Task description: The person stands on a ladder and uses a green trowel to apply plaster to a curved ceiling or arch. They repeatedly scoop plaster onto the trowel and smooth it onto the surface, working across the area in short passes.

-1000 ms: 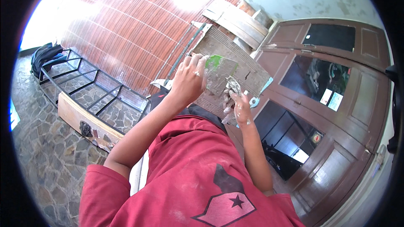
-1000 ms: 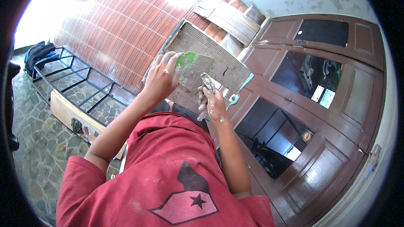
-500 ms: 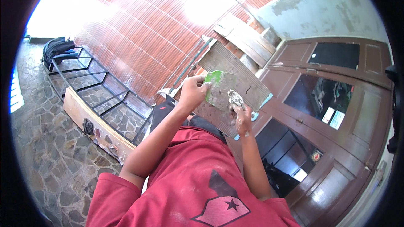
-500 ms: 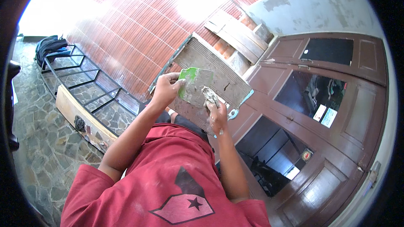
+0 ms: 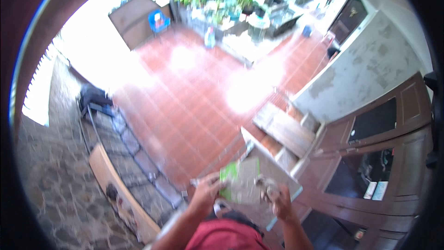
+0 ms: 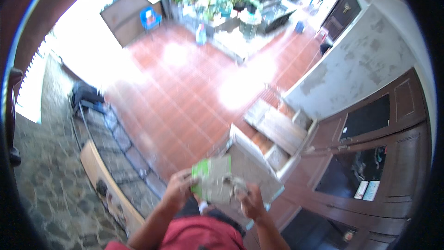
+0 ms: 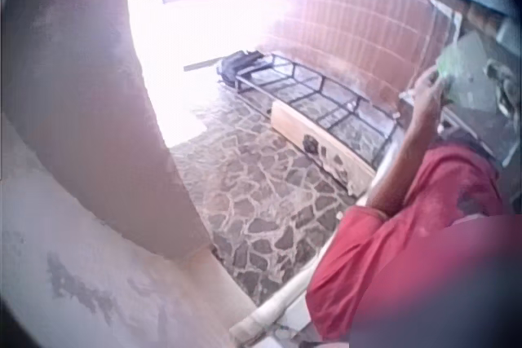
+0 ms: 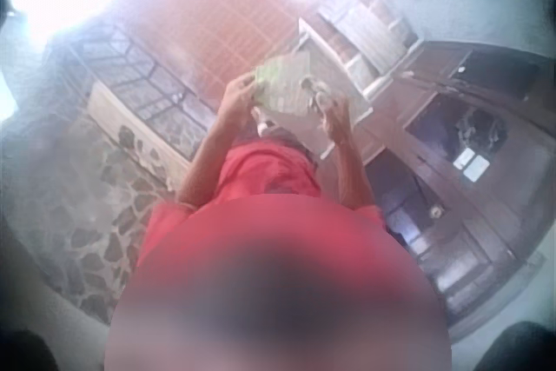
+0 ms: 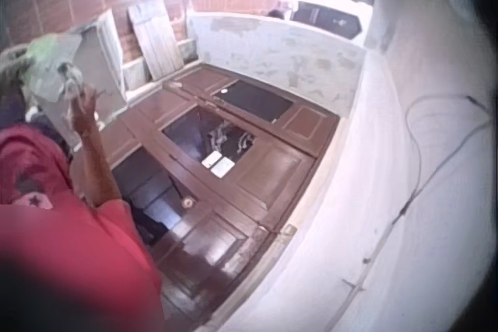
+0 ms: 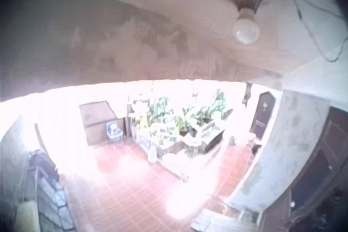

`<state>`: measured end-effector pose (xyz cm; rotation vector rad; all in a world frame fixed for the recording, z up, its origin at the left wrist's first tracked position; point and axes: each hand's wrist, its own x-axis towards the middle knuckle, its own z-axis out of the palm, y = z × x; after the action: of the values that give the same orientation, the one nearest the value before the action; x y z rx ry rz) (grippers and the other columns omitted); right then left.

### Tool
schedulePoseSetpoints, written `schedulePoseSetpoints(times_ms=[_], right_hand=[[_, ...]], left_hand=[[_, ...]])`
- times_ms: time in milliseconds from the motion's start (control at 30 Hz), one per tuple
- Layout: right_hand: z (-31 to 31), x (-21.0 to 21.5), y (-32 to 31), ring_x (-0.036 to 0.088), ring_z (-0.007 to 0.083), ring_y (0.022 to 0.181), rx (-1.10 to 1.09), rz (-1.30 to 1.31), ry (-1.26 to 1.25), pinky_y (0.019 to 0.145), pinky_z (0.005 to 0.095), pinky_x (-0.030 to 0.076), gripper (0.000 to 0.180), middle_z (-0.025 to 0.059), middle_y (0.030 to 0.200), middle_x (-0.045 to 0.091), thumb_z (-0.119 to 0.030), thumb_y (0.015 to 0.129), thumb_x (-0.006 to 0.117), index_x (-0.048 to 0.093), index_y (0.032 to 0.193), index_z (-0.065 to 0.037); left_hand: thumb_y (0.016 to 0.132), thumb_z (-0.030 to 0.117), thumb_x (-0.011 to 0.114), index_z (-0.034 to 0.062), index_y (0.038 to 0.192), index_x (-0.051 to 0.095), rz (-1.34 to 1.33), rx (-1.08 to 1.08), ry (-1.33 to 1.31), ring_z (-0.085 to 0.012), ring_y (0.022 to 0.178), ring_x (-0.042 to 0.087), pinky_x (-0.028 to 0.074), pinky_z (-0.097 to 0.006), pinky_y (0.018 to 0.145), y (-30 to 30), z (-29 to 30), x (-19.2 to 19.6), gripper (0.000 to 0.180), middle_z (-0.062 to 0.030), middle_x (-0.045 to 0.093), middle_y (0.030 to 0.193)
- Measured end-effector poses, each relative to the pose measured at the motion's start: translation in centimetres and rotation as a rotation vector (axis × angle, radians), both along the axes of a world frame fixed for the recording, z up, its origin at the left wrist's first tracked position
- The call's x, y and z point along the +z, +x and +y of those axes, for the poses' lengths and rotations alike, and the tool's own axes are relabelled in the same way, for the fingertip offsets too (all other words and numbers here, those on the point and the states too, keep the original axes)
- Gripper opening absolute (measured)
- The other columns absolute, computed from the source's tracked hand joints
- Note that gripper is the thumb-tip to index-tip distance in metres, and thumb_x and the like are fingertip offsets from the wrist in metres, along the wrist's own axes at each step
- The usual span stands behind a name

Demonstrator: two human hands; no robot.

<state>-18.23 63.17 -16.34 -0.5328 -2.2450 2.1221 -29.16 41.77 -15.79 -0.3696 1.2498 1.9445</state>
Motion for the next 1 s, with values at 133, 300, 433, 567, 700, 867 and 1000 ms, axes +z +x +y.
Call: schedulePoseSetpoints(times_ms=[133,300,433,567,700,867,1000], right_hand=[[-0.7,-1.5,-0.3,0.054,0.0172,0.07,0.118,-0.034,0.207,0.063,0.0265,0.04,0.042,0.0094,0.083,0.061,-0.036,0.088,0.05,0.063,0.106,0.0],[-2.8,2.2,-2.8,0.055,0.0165,0.066,0.069,0.248,0.393,0.059,0.0349,0.042,0.036,0.0111,0.074,0.062,-0.028,0.091,0.048,0.064,0.103,0.002],[-5.3,7.9,-5.8,0.055,0.0171,0.066,0.162,0.253,0.305,0.058,0.034,0.042,0.039,0.0109,0.074,0.063,-0.03,0.092,0.048,0.063,0.103,0.004],[-7.8,12.1,-8.9,0.058,0.0174,0.072,0.327,0.182,0.151,0.062,0.0326,0.045,0.045,0.014,0.086,0.067,-0.035,0.093,0.045,0.063,0.107,0.004],[-11.9,11.9,-11.8,0.06,0.0179,0.078,0.418,0.205,0.036,0.067,0.0305,0.047,0.057,0.0159,0.1,0.067,-0.045,0.094,0.042,0.063,0.108,0.006],[-16.1,10.4,-16.4,0.058,0.0163,0.077,0.645,0.112,0.023,0.065,0.0288,0.046,0.066,0.0147,0.102,0.067,-0.051,0.095,0.038,0.062,0.109,0.008],[-19.9,11.0,-19.5,0.053,0.0119,0.068,0.767,0.158,0.067,0.058,0.0262,0.041,0.062,0.0114,0.097,0.068,-0.048,0.095,0.039,0.062,0.11,0.008]], left_hand=[[0.09,0.015,0.056,-0.007,0.115,0.056,0.01,-0.057,-0.072,-0.0187,0.087,0.063,0.053,-0.033,0.07,-1.5,-1.8,1.6,0.033,-0.0106,0.063,0.101],[0.089,0.018,0.059,-0.0053,0.115,0.058,0.1,0.02,0.044,-0.0173,0.083,0.064,0.052,-0.03,0.071,-3.2,-3.0,2.8,0.035,-0.0096,0.066,0.099],[0.089,0.018,0.06,-0.0048,0.115,0.057,0.134,0.073,0.137,-0.0183,0.084,0.064,0.053,-0.031,0.073,-3.2,-5.4,4.6,0.035,-0.0104,0.065,0.1],[0.089,0.019,0.06,-0.0043,0.116,0.056,0.143,0.187,0.188,-0.0186,0.085,0.064,0.053,-0.032,0.074,-3.3,-8.3,6.7,0.036,-0.0108,0.065,0.1],[0.088,0.02,0.061,-0.0034,0.117,0.056,0.209,0.291,0.112,-0.0186,0.084,0.064,0.053,-0.031,0.074,-3.1,-12.2,6.8,0.038,-0.0102,0.064,0.098],[0.088,0.021,0.061,-0.0012,0.117,0.056,0.172,0.556,0.115,-0.0177,0.083,0.064,0.053,-0.033,0.071,-2.6,-17.1,5.8,0.038,-0.0094,0.064,0.098],[0.088,0.022,0.06,0.0015,0.118,0.057,0.173,0.695,0.029,-0.0185,0.088,0.063,0.054,-0.034,0.072,-1.9,-21.3,5.9,0.036,-0.0074,0.064,0.101]])
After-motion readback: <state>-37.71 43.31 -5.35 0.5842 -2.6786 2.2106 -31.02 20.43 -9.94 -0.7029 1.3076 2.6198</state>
